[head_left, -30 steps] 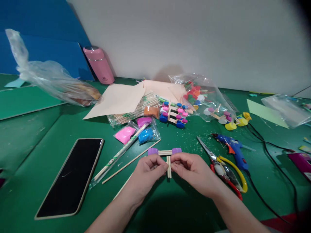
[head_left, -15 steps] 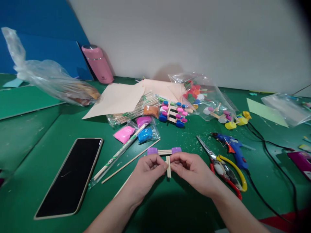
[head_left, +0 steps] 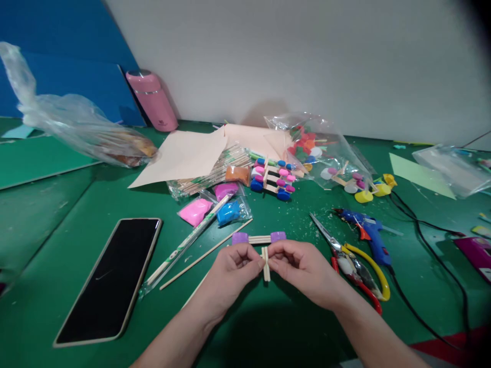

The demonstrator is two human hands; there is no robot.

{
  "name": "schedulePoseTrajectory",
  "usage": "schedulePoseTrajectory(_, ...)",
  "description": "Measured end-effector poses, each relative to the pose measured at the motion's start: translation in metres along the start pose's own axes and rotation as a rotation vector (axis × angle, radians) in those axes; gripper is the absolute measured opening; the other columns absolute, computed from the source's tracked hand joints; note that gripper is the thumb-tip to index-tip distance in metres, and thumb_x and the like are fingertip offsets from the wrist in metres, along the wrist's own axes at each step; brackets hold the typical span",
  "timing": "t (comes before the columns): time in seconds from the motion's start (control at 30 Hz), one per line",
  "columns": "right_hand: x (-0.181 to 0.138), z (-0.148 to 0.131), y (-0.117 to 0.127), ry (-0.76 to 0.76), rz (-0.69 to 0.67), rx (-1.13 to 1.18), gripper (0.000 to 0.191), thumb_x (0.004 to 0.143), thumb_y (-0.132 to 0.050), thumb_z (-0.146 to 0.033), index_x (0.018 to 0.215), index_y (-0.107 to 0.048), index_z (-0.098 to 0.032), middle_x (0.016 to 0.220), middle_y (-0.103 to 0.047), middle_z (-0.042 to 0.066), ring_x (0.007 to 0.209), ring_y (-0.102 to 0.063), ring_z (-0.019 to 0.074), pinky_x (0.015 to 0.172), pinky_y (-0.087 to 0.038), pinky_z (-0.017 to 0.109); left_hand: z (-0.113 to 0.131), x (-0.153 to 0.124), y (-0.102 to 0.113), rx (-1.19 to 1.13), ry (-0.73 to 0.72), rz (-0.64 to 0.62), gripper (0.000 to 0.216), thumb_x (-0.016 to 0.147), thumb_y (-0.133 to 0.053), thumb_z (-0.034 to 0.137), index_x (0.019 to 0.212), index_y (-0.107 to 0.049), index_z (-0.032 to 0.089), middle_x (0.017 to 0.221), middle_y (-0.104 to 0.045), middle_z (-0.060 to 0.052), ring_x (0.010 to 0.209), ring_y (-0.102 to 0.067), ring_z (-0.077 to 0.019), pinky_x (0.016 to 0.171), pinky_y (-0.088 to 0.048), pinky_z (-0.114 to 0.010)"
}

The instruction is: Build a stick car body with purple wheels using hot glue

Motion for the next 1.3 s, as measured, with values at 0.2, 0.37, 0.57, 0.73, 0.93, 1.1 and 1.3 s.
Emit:
schedulePoseTrajectory(0.2,-0.0001,0.0001,0.0012,-0.006,0.013,0.0,0.014,0.081,-0.054,-0.022,0.089,-0.063,-0.015,0.07,-0.059,-0.001,0.063,-0.054,0.0109,0.055,-0.041,0.019,-0.0008,-0.0003,-0.0002,0.001,-0.006,-0.009,0.016,0.069,-0.063,0.02,0.056,-0.056,0.013,0.053,-0.051,0.004,0.05,-0.04,-0.0067,0.049,-0.029,-0.019)
schedulePoseTrajectory(0.37,-0.0003,-0.0008,0.0006,-0.005,0.014,0.005,0.014,0.081,-0.053,-0.02,0.089,-0.063,-0.015,0.069,-0.057,-0.001,0.062,-0.052,0.0104,0.054,-0.04,0.018,-0.0001,0.0003,0.0001,-0.007,-0.004,-0.006,0.016,0.069,-0.063,0.02,0.056,-0.056,0.013,0.053,-0.05,0.004,0.05,-0.039,-0.0065,0.049,-0.028,-0.019)
schedulePoseTrajectory(0.57,-0.0012,-0.0013,0.0001,0.004,0.019,0.014,0.013,0.081,-0.053,-0.02,0.088,-0.063,-0.015,0.069,-0.056,-0.001,0.062,-0.05,0.0104,0.054,-0.038,0.018,0.0004,-0.0001,-0.0004,-0.005,0.004,-0.002,0.018,0.069,-0.063,0.021,0.055,-0.055,0.013,0.052,-0.05,0.004,0.049,-0.038,-0.0063,0.049,-0.028,-0.019)
schedulePoseTrajectory(0.73,-0.0006,-0.0014,0.0002,0.015,0.031,0.02,0.012,0.081,-0.052,-0.018,0.085,-0.063,-0.014,0.065,-0.052,-0.003,0.058,-0.045,0.0083,0.051,-0.035,0.017,0.0015,-0.0008,-0.001,-0.009,0.001,-0.006,0.017,0.069,-0.063,0.02,0.056,-0.055,0.013,0.052,-0.05,0.004,0.05,-0.039,-0.0066,0.049,-0.028,-0.019)
schedulePoseTrajectory(0.93,-0.0008,-0.0015,-0.0001,0.025,0.037,0.021,0.011,0.081,-0.052,-0.016,0.084,-0.063,-0.014,0.066,-0.052,-0.002,0.059,-0.045,0.0079,0.052,-0.035,0.016,0.0014,-0.0005,-0.0002,0.013,0.001,0.003,0.017,0.069,-0.062,0.02,0.055,-0.054,0.012,0.052,-0.049,0.004,0.05,-0.038,-0.0066,0.049,-0.027,-0.019)
schedulePoseTrajectory(1.1,-0.0004,-0.0021,-0.0002,0.023,0.037,0.017,0.01,0.081,-0.053,-0.018,0.08,-0.061,-0.013,0.065,-0.051,-0.002,0.058,-0.044,0.008,0.051,-0.035,0.017,0.001,-0.0015,-0.0007,0.017,-0.009,-0.005,0.018,0.07,-0.061,0.021,0.056,-0.054,0.013,0.053,-0.049,0.004,0.05,-0.038,-0.0068,0.049,-0.027,-0.02)
schedulePoseTrajectory(1.3,-0.0006,-0.0027,-0.0012,0.024,0.038,0.011,0.01,0.082,-0.052,-0.017,0.08,-0.061,-0.013,0.065,-0.051,-0.002,0.058,-0.044,0.008,0.051,-0.034,0.017,0.0003,-0.0006,0.0004,0.018,-0.008,-0.001,0.017,0.069,-0.062,0.021,0.056,-0.055,0.012,0.052,-0.049,0.004,0.05,-0.038,-0.007,0.049,-0.028,-0.019)
Point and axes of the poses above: each hand's wrist, its own x-axis towards the middle knuckle, its own y-axis out of the back of the hand, z = x × y, the point moved 8 cm from there along x, towards the middle knuckle
